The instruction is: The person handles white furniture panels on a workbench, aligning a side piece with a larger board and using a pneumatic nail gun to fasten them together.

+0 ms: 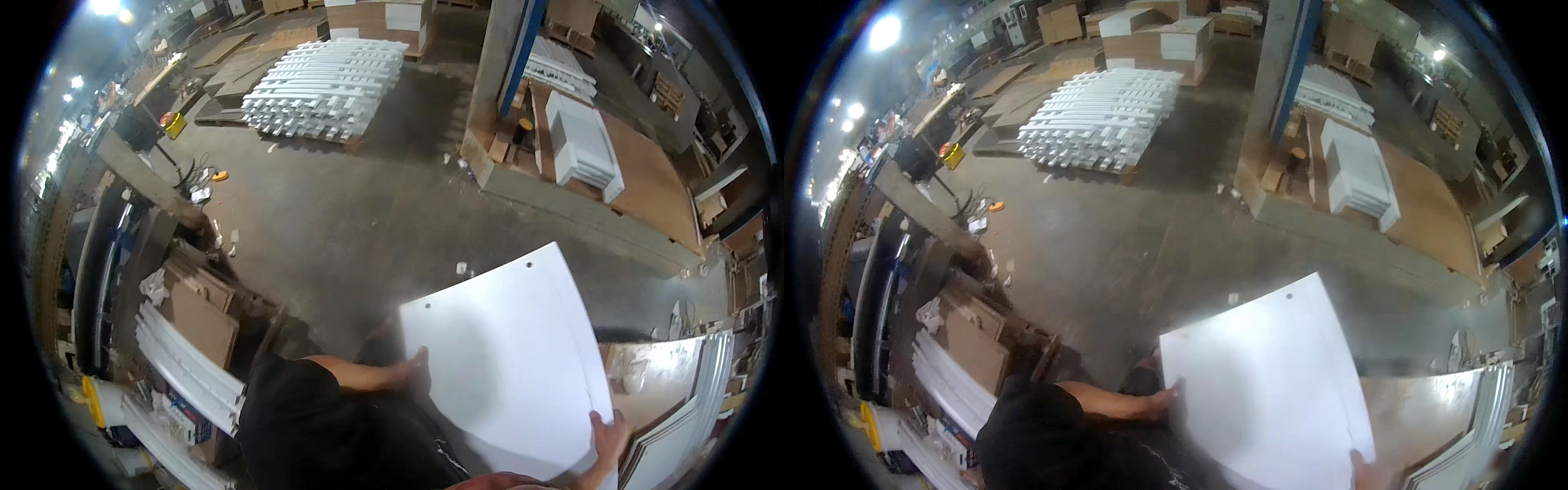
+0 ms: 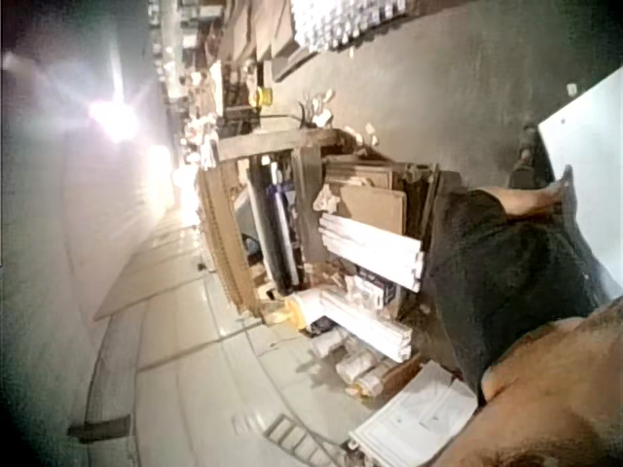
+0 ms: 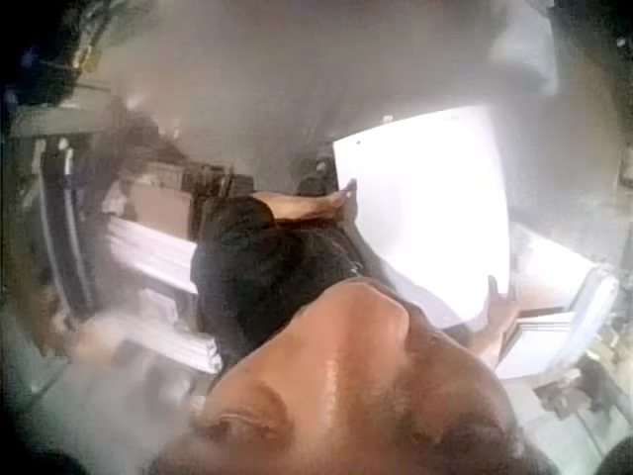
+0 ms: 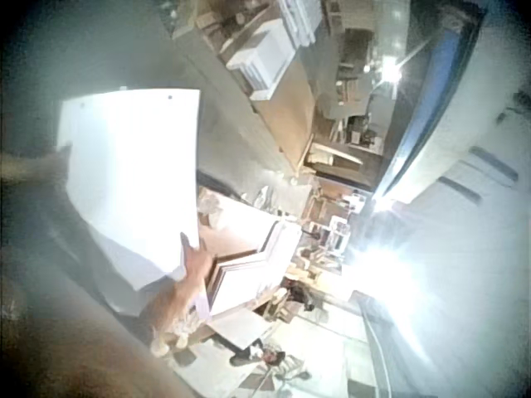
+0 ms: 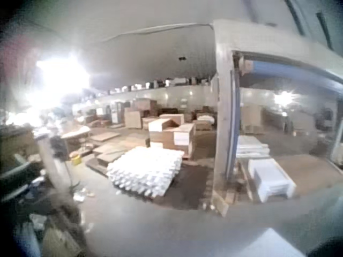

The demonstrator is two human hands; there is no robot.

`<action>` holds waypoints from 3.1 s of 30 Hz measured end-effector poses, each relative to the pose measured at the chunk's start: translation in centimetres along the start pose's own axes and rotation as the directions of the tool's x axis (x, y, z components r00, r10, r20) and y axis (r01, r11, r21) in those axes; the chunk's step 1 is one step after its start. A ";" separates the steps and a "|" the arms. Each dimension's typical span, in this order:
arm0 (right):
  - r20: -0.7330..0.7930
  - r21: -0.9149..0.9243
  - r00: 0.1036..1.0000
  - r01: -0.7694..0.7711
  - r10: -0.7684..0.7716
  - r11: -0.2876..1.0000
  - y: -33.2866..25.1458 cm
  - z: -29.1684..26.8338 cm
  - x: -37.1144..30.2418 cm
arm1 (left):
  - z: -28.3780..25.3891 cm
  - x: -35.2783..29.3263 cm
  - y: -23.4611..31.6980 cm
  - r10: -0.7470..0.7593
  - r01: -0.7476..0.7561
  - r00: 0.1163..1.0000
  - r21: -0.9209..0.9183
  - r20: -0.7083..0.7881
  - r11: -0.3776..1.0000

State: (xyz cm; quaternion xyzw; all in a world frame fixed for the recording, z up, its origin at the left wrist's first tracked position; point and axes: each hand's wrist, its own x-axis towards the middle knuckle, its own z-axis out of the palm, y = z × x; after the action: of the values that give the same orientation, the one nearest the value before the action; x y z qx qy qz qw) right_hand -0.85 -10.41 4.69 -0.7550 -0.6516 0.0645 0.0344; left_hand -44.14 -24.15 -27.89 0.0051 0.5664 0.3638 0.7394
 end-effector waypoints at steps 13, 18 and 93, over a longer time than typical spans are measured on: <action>-0.824 0.335 0.382 -0.267 0.418 0.904 -15.4 -19.3 8.5 | 17.1 -0.7 49.4 0.695 -0.853 0.413 -0.017 0.589 0.521; -0.787 0.518 0.388 -0.008 0.480 0.855 -21.5 -10.5 15.5 | 14.7 4.7 55.0 0.486 -0.689 0.705 0.337 0.516 0.641; 0.557 0.455 0.830 -0.340 0.035 0.823 -20.5 50.8 170.4 | 62.8 103.8 106.9 0.409 -0.073 0.684 0.501 -0.604 0.862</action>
State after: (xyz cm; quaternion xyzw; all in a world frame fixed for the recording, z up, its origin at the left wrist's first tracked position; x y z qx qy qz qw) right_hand -3.87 159.43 -51.76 -0.7301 -0.5100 0.4511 0.0578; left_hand -38.44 136.33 -47.08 0.1116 0.8613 0.2984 0.3957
